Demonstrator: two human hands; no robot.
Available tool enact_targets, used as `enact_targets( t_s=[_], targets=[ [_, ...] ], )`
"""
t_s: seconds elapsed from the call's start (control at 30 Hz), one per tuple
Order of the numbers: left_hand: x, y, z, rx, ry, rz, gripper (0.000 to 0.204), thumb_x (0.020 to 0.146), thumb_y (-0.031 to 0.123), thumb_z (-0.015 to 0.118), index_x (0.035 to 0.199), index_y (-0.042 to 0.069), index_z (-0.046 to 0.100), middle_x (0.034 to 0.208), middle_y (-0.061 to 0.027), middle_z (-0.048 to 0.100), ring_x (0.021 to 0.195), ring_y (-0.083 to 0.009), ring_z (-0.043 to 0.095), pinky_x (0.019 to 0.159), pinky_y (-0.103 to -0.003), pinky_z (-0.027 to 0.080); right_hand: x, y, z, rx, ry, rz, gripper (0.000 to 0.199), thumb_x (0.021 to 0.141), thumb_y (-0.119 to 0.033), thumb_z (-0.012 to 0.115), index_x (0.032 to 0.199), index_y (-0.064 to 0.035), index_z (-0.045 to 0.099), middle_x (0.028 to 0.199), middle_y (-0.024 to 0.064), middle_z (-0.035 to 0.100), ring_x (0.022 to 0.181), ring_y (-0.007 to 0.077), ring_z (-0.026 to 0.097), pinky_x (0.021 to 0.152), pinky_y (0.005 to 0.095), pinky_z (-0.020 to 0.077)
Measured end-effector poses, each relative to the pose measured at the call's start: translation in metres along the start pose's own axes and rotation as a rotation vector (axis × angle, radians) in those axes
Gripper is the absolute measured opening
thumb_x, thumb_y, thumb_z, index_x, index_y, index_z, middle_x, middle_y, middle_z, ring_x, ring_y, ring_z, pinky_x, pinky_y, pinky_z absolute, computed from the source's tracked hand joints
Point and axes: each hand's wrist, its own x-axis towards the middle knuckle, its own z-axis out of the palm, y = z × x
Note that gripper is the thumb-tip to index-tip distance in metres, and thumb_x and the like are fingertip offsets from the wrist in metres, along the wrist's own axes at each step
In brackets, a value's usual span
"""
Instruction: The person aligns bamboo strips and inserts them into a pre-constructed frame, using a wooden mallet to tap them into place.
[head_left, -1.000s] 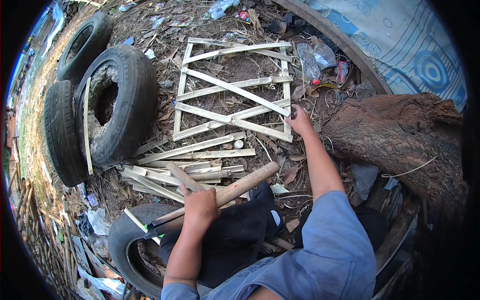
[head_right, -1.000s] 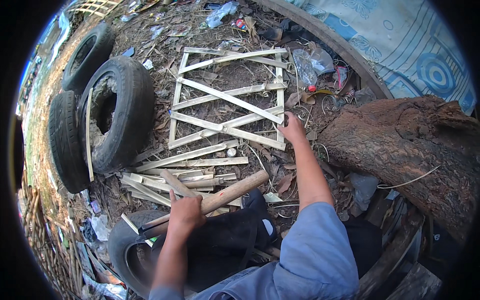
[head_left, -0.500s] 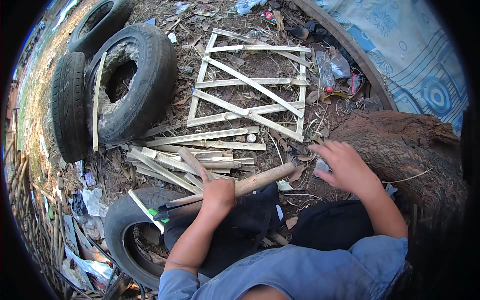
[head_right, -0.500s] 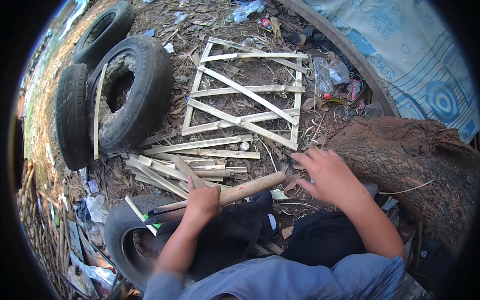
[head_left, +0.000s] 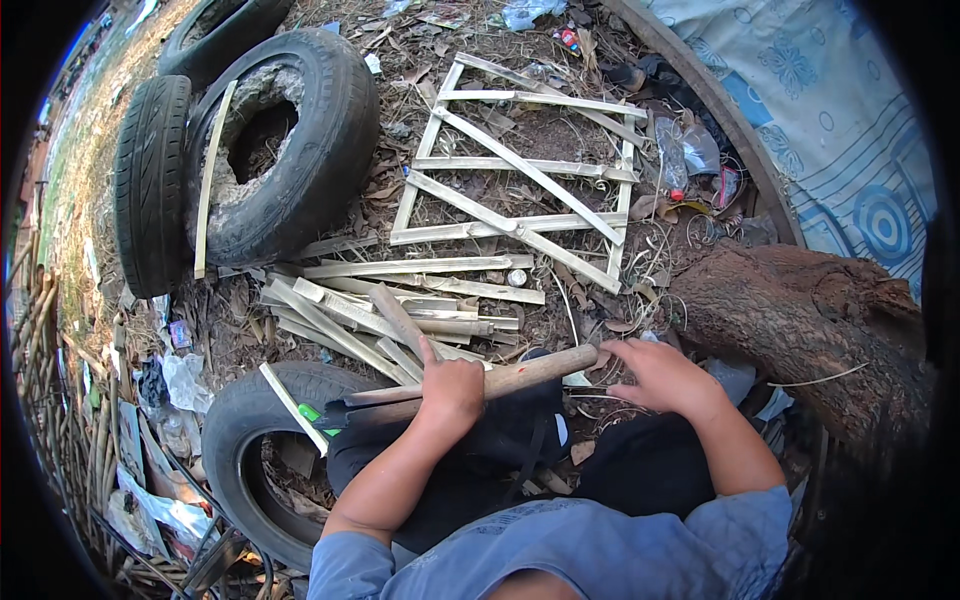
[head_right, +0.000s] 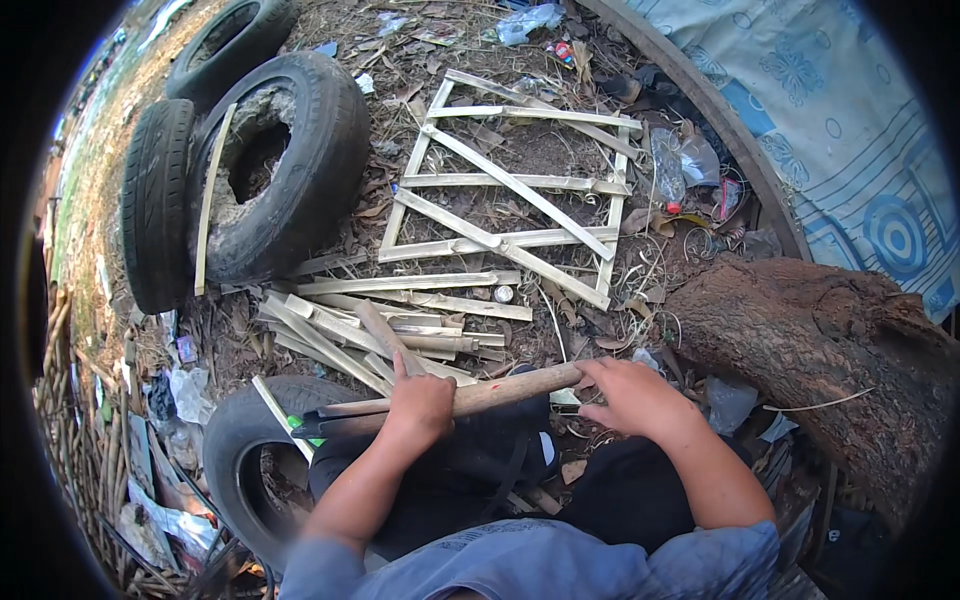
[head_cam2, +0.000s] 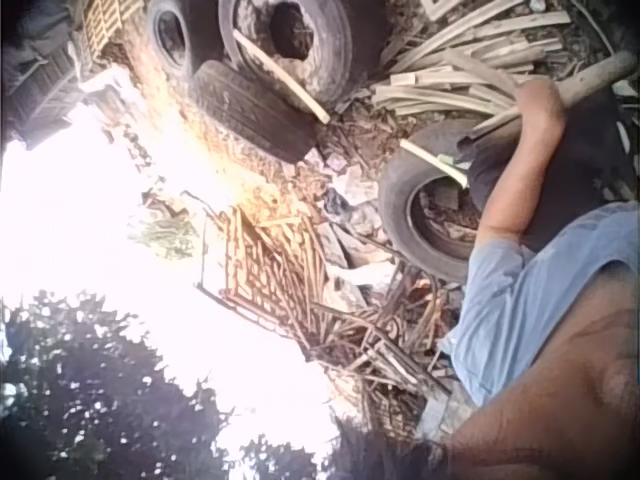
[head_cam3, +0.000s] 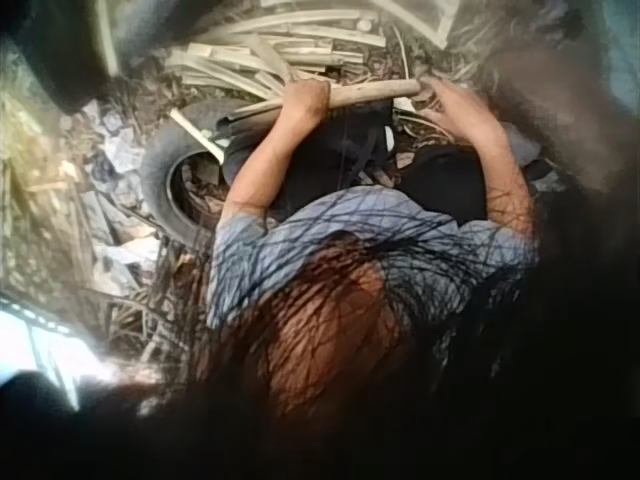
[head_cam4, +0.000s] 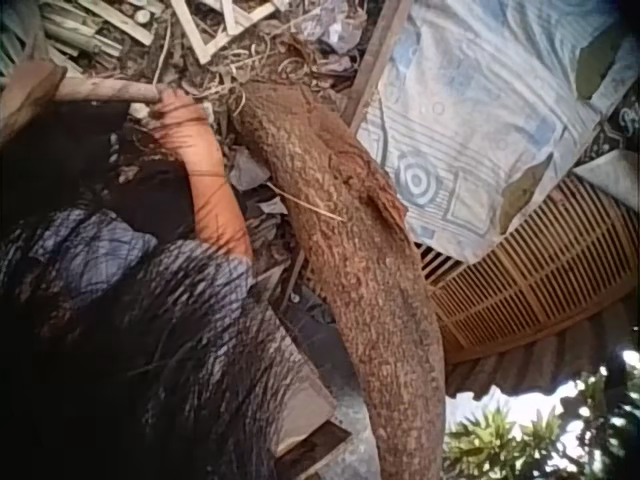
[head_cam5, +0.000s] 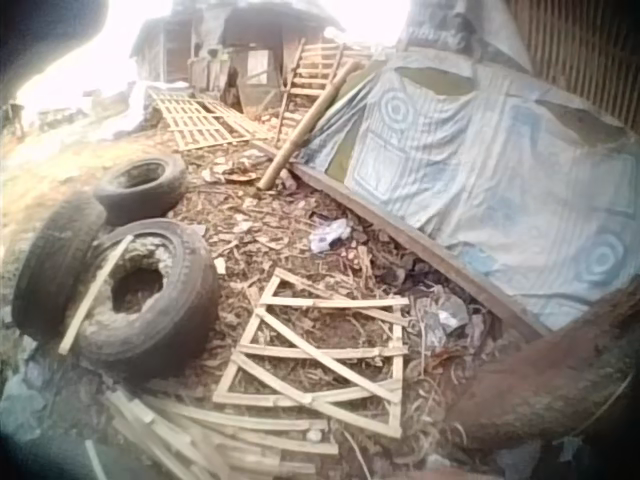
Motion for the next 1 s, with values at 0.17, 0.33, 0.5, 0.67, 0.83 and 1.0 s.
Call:
enact_targets(
  t_s=[0.17,0.33,0.5,0.67,0.83,1.0],
  targets=[
    [0.006,0.002,0.001,0.027,-0.031,-0.003,0.042,0.066,0.029,0.081,0.102,0.011,0.069,0.088,-0.01,0.073,0.09,-0.029,0.071,0.113,-0.067,0.017,-0.002,0.029,0.003,0.017,0.049,0.046,0.063,0.08,-0.029,0.073,0.132,-0.003,0.05,0.12,0.0211,0.061,0.108,0.0386,0.061,0.093,0.0462,0.049],
    [0.009,0.0,0.007,0.032,-0.038,-0.009,0.04,0.066,0.028,0.08,0.1,0.011,0.069,0.088,-0.0104,0.073,0.09,-0.0291,0.071,0.113,-0.067,0.018,-0.002,0.025,0.001,0.067,-0.06,0.076,0.063,0.082,-0.032,0.073,0.133,-0.0035,0.049,0.121,0.0239,0.061,0.111,0.0402,0.06,0.095,0.0459,0.0483],
    [0.012,0.005,0.008,0.035,-0.022,0.012,0.036,0.066,0.024,0.077,0.099,0.011,0.07,0.088,-0.0106,0.073,0.09,-0.0292,0.071,0.113,-0.067,0.018,-0.01,0.034,0.007,0.085,-0.045,0.037,0.064,0.082,-0.032,0.073,0.135,-0.0051,0.048,0.122,0.0239,0.061,0.111,0.0405,0.06,0.096,0.0464,0.0475],
    [0.011,0.007,0.009,0.034,-0.026,0.015,0.034,0.066,0.023,0.076,0.098,0.012,0.071,0.088,-0.0107,0.073,0.089,-0.0293,0.071,0.113,-0.067,0.016,-0.013,0.033,0.006,0.091,-0.049,0.048,0.065,0.082,-0.033,0.073,0.136,-0.0067,0.047,0.122,0.0238,0.061,0.112,0.0403,0.059,0.096,0.0463,0.0476],
    [0.015,0.009,0.016,0.063,-0.039,0.027,0.037,0.066,0.025,0.076,0.1,0.012,0.07,0.088,-0.0107,0.073,0.089,-0.0291,0.071,0.114,-0.067,0.015,-0.018,0.037,0.008,0.094,-0.048,0.035,0.065,0.081,-0.032,0.074,0.135,-0.0075,0.047,0.122,0.0232,0.061,0.112,0.0401,0.06,0.095,0.0461,0.048],
    [0.009,0.013,0.01,0.046,-0.024,0.03,0.023,0.074,0.017,0.067,0.095,0.011,0.072,0.087,-0.0106,0.073,0.088,-0.0284,0.072,0.113,-0.068,0.012,-0.022,0.035,0.005,0.104,-0.058,0.052,0.066,0.081,-0.032,0.074,0.135,-0.0071,0.047,0.121,0.0227,0.061,0.11,0.04,0.06,0.094,0.0458,0.0485]
  ],
)
